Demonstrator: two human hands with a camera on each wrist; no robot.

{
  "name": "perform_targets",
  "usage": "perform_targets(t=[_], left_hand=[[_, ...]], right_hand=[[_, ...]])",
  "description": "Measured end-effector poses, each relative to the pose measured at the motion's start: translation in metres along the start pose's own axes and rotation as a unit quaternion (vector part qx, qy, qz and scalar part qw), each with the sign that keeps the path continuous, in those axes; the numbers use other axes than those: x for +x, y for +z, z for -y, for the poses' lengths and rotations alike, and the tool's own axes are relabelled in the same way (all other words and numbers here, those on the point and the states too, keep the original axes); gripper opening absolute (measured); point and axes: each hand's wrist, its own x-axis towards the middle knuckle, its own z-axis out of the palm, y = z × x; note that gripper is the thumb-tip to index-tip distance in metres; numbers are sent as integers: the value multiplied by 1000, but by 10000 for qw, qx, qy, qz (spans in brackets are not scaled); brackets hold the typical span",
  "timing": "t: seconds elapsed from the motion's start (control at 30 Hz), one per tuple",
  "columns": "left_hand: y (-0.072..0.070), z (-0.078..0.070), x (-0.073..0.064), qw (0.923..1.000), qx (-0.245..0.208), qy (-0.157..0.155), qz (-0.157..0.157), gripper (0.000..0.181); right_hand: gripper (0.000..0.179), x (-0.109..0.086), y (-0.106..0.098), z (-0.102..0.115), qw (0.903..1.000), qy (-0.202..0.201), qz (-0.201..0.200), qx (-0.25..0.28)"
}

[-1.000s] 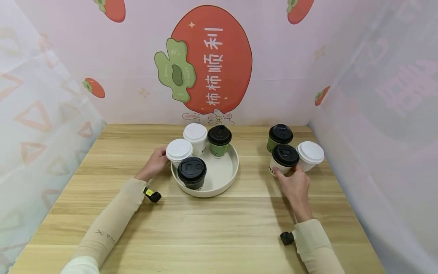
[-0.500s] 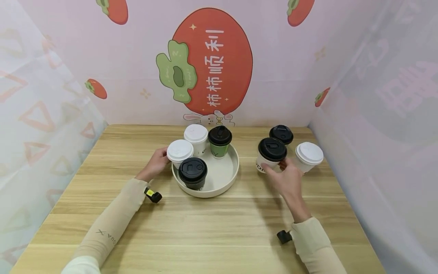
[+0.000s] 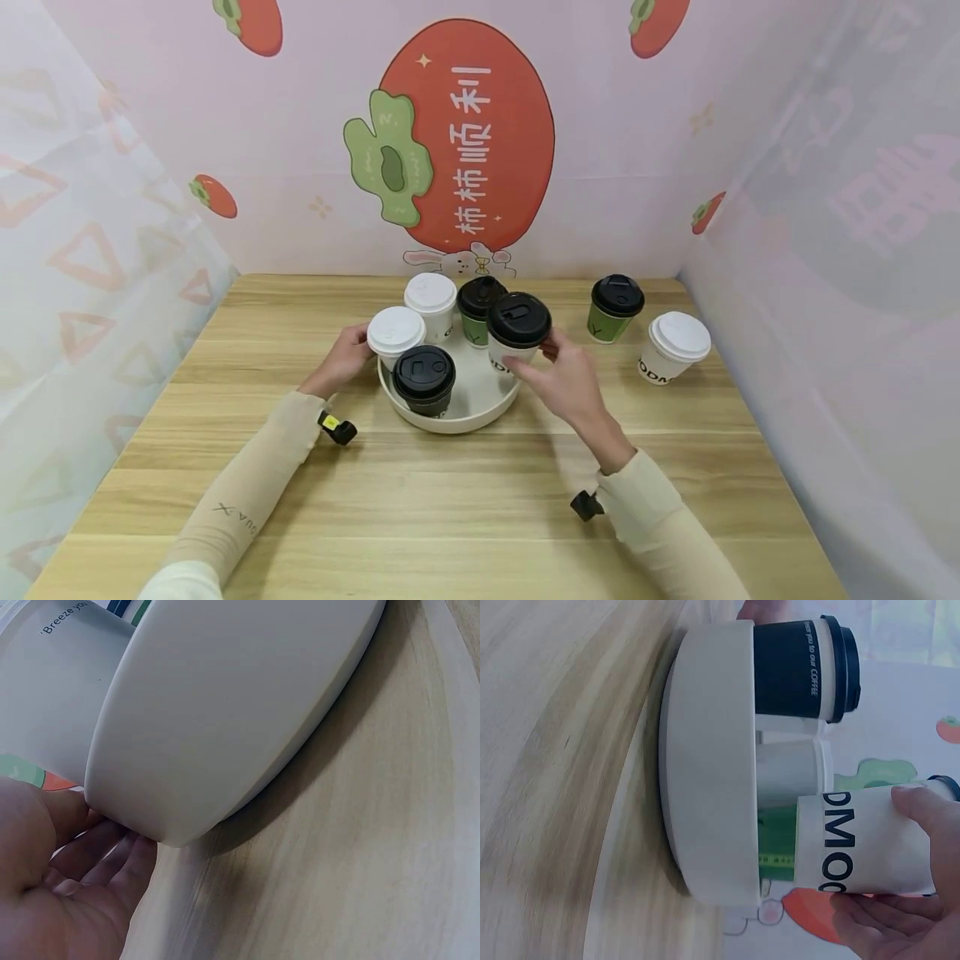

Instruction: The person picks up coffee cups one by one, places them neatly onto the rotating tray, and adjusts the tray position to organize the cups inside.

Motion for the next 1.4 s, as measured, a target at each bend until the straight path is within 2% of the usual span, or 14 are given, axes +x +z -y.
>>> perform_targets(t=[0.3, 0.7, 1.03, 1.4], left_hand=[[-1, 2, 2, 9999, 4, -55, 119, 35], [0, 2, 1, 9999, -90, -72, 34, 35], [-1, 2, 2, 9999, -92, -54, 90, 36], [0, 2, 2, 9997, -181, -33, 130, 37]], right_hand=[[61, 9, 31, 3, 9989, 3, 448, -138], [56, 18, 56, -2, 9968, 94, 780, -127], [60, 21, 70, -5, 9959, 112, 879, -180], [52, 29, 79, -5, 9949, -53, 897, -466]])
